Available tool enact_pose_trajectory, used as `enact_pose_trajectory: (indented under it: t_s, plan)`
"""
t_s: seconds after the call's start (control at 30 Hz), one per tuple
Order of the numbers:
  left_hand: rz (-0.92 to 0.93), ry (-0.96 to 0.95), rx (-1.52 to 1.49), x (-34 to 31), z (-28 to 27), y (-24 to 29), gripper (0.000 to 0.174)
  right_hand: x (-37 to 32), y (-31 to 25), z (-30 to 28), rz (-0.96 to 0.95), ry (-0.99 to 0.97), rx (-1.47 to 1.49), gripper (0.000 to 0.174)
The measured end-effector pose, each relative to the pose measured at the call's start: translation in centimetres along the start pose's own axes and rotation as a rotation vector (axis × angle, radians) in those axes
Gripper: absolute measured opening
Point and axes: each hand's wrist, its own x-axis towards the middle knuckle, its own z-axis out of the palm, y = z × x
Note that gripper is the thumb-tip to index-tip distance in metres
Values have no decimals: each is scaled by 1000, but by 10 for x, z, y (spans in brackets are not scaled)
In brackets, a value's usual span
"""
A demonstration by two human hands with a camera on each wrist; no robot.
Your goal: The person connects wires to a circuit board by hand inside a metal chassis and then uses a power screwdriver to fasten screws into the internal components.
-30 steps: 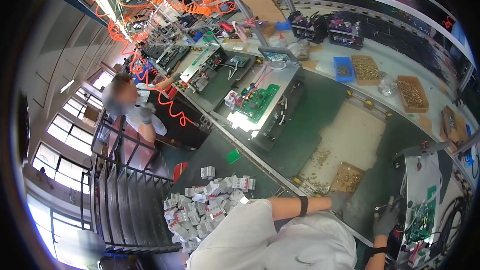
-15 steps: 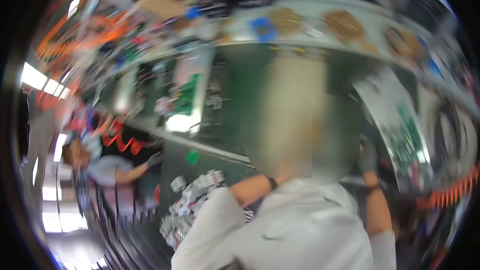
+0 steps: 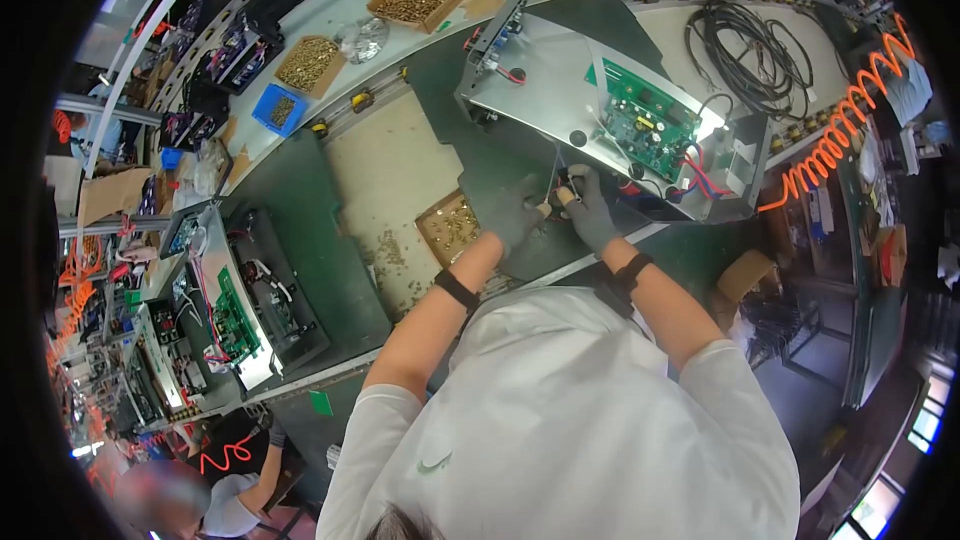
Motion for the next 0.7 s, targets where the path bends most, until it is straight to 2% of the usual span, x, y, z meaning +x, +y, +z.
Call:
enact_pose_trajectory:
  t_s: [0.07, 0.13, 0.17, 0.2, 0.23, 0.33, 0.43, 0.5, 0.53, 0.6, 0.67, 0.7]
  plan:
    - [16, -25, -105, 4, 0, 18, 51, 1, 1, -1, -15, 14, 38, 48]
    - [-167, -214, 80, 5, -5, 35, 44, -1, -6, 0, 0, -11, -30, 53]
    - [-166, -217, 80, 7, 2, 24, 44, -1, -6, 0, 25, -20, 7, 58]
    - [-158, -125, 14, 10, 14, 3, 41, -1, -7, -1, 26, -19, 7, 58]
    - [-152, -32, -52, 11, 21, -10, 38, -1, -7, -3, 105, -50, 61, 58]
    - [-251, 0, -72, -5, 9, 7, 33, 0, -5, -4, 235, -71, 126, 57]
    - [-164, 4, -118, -9, 10, 0, 30, 9, -2, -3, 305, -54, 132, 54]
    - [-185, -13, -104, -15, 3, 12, 29, 11, -7, 0, 326, -46, 130, 53]
    - [-208, -31, -89, -16, 0, 18, 28, 12, -10, 1, 328, -72, 70, 53]
    - [-196, -42, -36, -1, 9, -16, 29, 10, -14, -1, 326, -88, 12, 54]
    - [-185, -54, 16, 4, 11, -22, 30, 7, -15, -3, 330, -157, -210, 55]
    - [-212, -46, -121, 1, 9, -15, 32, 3, -15, -5, 312, -155, -230, 52]
